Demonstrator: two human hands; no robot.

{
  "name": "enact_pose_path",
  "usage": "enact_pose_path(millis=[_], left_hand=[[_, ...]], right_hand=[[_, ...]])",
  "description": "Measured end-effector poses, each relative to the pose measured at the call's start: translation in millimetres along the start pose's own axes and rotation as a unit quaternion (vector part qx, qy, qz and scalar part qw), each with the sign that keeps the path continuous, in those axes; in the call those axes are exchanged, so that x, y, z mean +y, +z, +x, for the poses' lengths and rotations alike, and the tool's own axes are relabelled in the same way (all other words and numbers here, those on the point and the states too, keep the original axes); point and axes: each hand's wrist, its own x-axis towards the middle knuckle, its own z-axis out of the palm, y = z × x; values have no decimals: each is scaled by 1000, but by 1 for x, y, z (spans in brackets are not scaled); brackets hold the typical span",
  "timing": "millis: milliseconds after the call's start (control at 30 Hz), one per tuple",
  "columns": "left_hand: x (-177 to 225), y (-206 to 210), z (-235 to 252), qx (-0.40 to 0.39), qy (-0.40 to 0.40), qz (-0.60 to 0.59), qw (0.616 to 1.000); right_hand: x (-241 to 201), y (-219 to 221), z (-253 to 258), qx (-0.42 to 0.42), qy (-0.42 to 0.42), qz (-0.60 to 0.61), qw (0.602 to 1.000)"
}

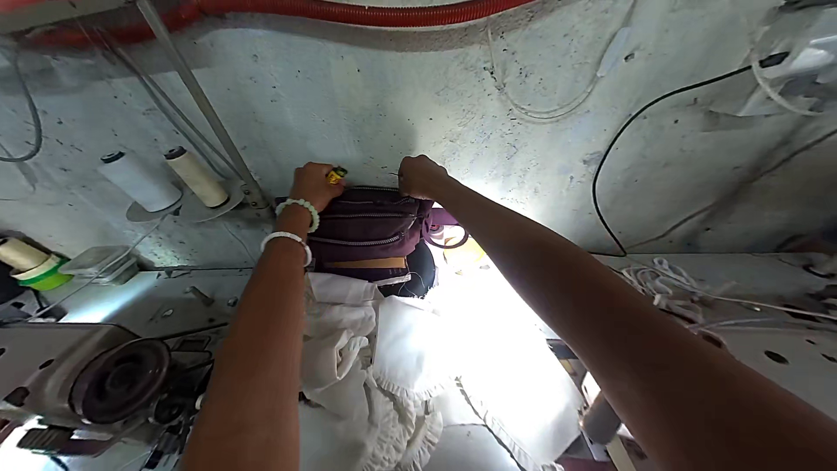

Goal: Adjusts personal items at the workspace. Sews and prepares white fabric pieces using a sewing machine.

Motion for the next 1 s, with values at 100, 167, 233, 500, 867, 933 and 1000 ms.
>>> enact_pose_path(millis=[100, 167, 233, 500, 867, 933, 1000], left_hand=[[-8, -13, -3, 22, -48, 5, 999], [2, -12, -4, 51, -30, -7, 998], [24, -6, -3, 77, -10, -54, 996], [73, 44, 13, 21, 13, -143, 989], [58, 64, 4, -25, 121, 172, 977], [64, 62, 6, -80, 66, 183, 978], [68, 62, 8, -108, 21, 207, 972]], right_hand=[[5, 4, 5, 7, -9, 17, 1000], [10, 6, 6, 13, -17, 26, 999], [13, 6, 7, 19, -11, 34, 999], [26, 18, 9, 55, 36, 207, 976], [31, 23, 10, 79, 45, 270, 959], [28, 21, 5, 80, 25, 218, 972], [22, 20, 0, 79, -5, 134, 988]])
